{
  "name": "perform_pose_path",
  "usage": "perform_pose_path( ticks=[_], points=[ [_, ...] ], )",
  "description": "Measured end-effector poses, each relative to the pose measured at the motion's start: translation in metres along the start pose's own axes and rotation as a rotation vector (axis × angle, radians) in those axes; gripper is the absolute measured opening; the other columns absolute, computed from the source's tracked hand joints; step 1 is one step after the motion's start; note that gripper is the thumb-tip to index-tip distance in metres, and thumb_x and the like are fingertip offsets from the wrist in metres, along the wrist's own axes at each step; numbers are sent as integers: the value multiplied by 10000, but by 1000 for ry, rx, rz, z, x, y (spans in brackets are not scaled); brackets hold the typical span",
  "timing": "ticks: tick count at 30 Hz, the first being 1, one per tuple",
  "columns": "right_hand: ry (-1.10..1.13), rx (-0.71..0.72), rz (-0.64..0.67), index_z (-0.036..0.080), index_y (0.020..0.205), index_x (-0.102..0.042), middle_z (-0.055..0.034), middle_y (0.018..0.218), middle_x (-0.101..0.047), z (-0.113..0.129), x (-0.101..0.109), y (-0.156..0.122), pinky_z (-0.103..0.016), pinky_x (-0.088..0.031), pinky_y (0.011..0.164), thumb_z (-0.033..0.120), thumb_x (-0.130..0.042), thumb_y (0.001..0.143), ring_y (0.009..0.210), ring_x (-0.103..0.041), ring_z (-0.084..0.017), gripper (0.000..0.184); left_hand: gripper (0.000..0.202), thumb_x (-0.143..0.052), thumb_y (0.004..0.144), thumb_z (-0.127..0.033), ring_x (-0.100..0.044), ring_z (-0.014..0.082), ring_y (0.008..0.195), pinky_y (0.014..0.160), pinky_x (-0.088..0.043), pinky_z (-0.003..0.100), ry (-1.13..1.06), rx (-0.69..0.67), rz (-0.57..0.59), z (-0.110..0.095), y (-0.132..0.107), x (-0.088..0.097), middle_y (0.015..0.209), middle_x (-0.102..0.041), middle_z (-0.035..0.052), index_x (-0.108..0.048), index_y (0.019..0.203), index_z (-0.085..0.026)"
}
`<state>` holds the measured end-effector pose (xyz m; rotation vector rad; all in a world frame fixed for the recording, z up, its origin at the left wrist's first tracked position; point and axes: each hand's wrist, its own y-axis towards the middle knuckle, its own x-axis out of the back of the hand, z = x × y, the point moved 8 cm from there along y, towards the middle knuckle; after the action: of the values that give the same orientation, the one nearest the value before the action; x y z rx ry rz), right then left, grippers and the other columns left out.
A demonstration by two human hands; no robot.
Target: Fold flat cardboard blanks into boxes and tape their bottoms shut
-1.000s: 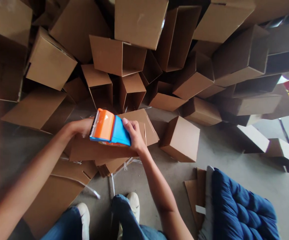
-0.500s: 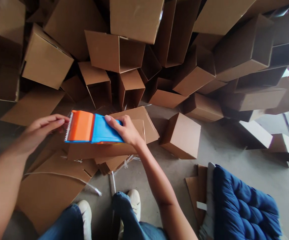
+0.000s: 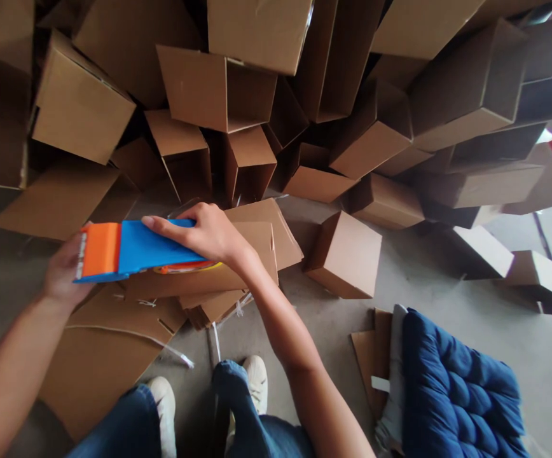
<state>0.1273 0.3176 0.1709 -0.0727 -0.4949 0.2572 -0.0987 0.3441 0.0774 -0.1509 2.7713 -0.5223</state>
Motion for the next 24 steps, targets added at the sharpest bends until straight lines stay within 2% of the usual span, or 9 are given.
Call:
perform_pose_path(
  ticks=[3, 6, 8, 10, 13, 16, 24],
  points=[
    [-12, -2, -30, 231, 587, -255, 46, 619, -233, 0, 0, -2, -301, -152, 522, 675, -596, 936, 591, -226, -98, 660, 84, -725, 766, -232, -606, 144, 428, 364, -479, 229, -96, 72, -71, 3, -5, 10, 570, -717, -60, -714, 686, -255],
    [-11, 10, -40, 234, 602, -234, 45, 626, -238, 0, -1, -4, -304, -150, 522, 669, -599, 938, 596, -225, -101, 660, 68, -726, 757, -272, -548, 166, 340, 257, -387, 267, -71, 140, 20, 6, -9, 9, 522, -689, -44, -726, 691, -256],
    [-16, 14, -43, 236, 602, -235, 43, 631, -247, 1, -1, -4, -306, -156, 522, 673, -601, 934, 598, -229, -104, 660, 109, -784, 721, -318, -526, 157, 325, 265, -397, 260, -52, 103, 126, 4, -11, 5, 491, -658, -40, -716, 671, -249],
    [-23, 11, -47, 235, 601, -239, 39, 635, -256, 2, -2, -5, -308, -162, 524, 676, -601, 932, 600, -235, -106, 659, 238, -859, 681, -399, -503, 136, 326, 295, -413, 241, -10, 53, 225, 3, -16, 1, 452, -606, -38, -694, 631, -234],
    [-43, 11, -53, 232, 598, -261, 34, 639, -265, 5, -2, -5, -312, -172, 531, 673, -596, 937, 605, -239, -110, 650, 447, -913, 643, -554, -491, 113, 359, 351, -429, 226, 62, 19, 308, 6, -22, -4, 426, -551, -29, -644, 553, -209],
    [-66, 3, -62, 226, 592, -301, 28, 644, -275, 5, -2, -6, -314, -181, 540, 679, -577, 946, 614, -243, -115, 638, 544, -896, 652, -627, -480, 113, 396, 397, -429, 237, 107, 9, 378, 7, -28, -10, 419, -520, -16, -599, 494, -198],
    [-82, -5, -102, 197, 595, -467, 23, 642, -361, 5, -2, -11, -301, -217, 562, 724, -541, 945, 616, -293, -107, 637, 533, -928, 581, -622, -456, 113, 415, 415, -383, 252, 135, -15, 377, 1, -32, -8, 440, -504, -14, -614, 473, -205]
  ],
)
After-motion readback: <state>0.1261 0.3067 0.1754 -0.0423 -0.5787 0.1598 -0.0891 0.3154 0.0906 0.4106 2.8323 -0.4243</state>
